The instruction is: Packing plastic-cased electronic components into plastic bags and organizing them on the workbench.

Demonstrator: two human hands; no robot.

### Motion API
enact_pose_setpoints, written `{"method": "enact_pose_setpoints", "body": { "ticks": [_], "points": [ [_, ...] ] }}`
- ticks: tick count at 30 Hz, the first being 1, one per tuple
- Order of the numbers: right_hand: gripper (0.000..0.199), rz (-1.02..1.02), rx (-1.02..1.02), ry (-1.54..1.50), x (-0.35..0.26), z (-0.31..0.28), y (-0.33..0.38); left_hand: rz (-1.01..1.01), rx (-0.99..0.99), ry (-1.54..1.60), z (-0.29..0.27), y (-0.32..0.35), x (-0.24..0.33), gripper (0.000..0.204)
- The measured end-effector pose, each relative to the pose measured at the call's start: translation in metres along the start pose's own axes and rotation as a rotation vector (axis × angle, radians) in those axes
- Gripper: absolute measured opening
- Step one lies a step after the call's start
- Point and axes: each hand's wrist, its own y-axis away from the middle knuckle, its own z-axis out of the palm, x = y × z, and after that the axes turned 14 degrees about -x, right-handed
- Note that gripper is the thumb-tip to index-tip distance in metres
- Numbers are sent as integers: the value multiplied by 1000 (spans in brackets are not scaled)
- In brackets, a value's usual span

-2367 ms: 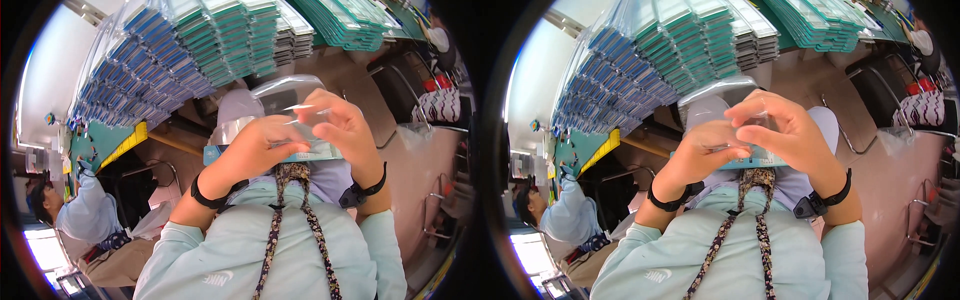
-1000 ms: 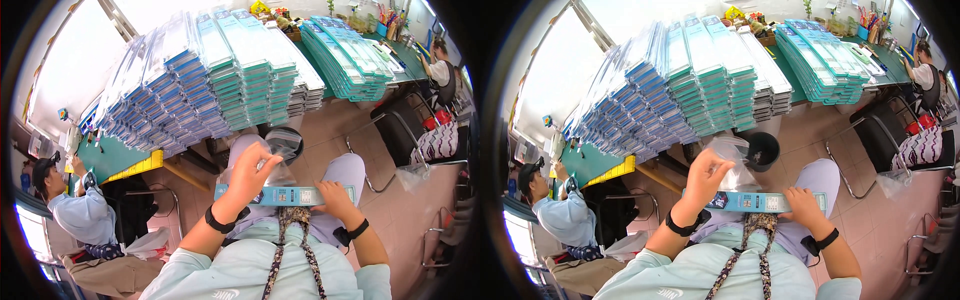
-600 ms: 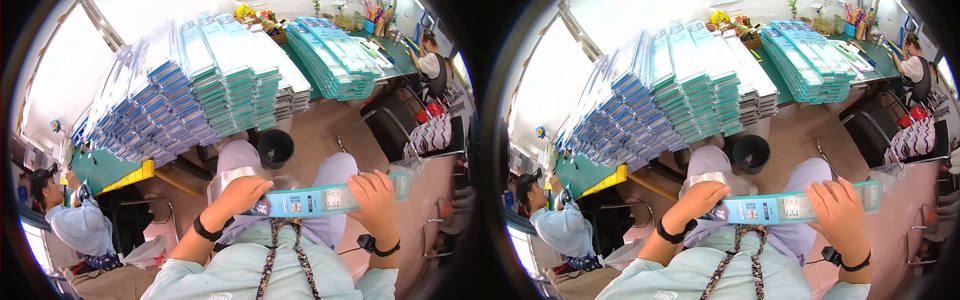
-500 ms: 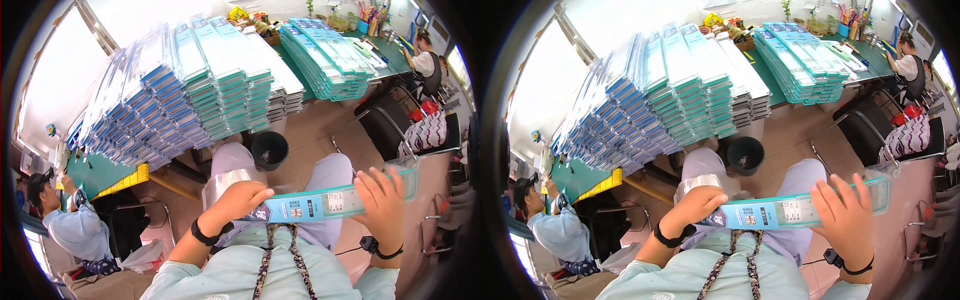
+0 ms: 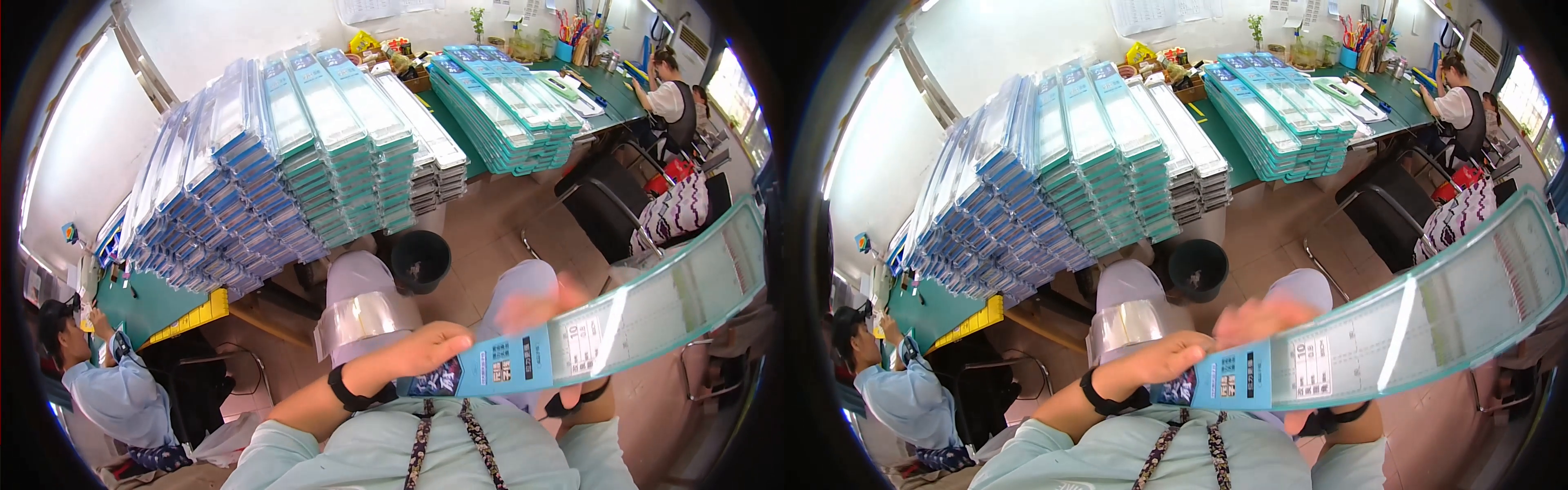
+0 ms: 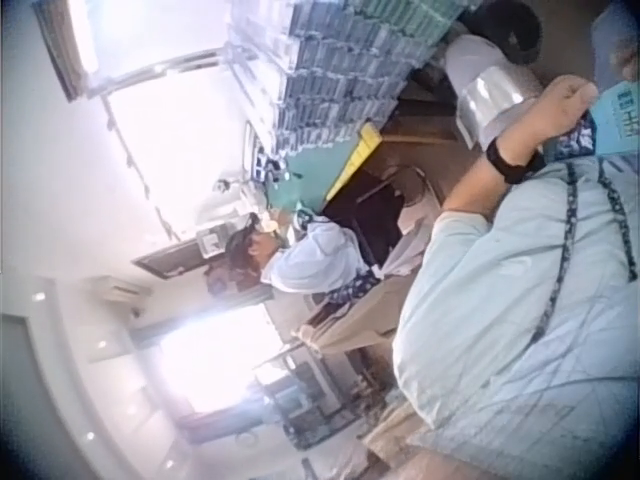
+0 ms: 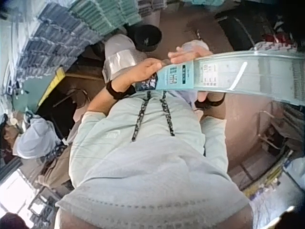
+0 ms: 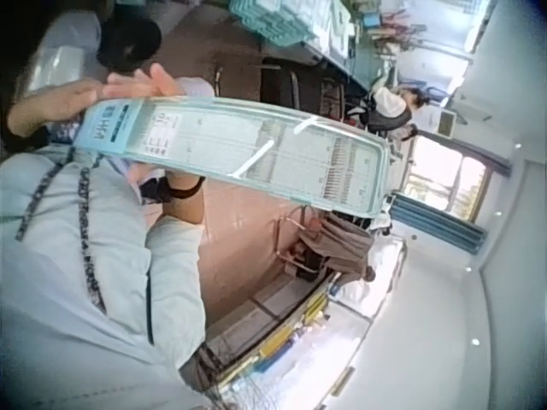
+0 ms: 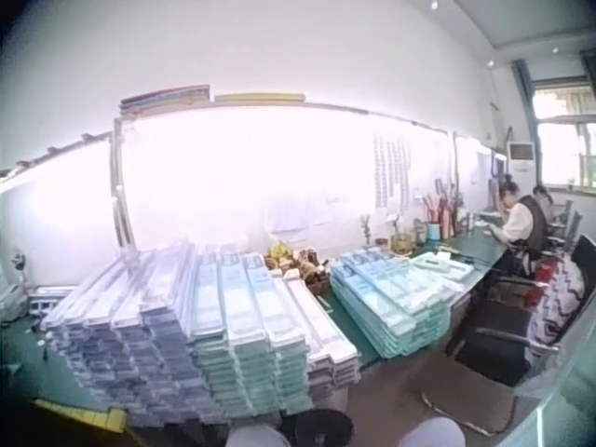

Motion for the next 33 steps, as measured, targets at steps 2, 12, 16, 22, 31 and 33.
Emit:
{"method": "enact_pose_setpoints", "body": {
  "ticks": [2,12,16,22,31,33],
  "points": [
    [72,-148,-70,-80,29,-1,-2,-73,7,74,10,-1,-11,41],
    [46,-229,389,-58,-60,-45,24,-164,235,-312,-7,6,8,16],
    [49,-378,483,96,-85,-40,10,-99,244,-411,-8,5,10,16],
    [57,-406,811,290,-91,-38,-6,-55,226,-334,0,1,18,18],
    [57,-339,389,1388,-77,-54,-33,-6,345,-392,-5,6,37,28],
    [67,-285,387,1550,-79,-56,-38,18,368,-416,-6,7,35,28]
  ]
}}
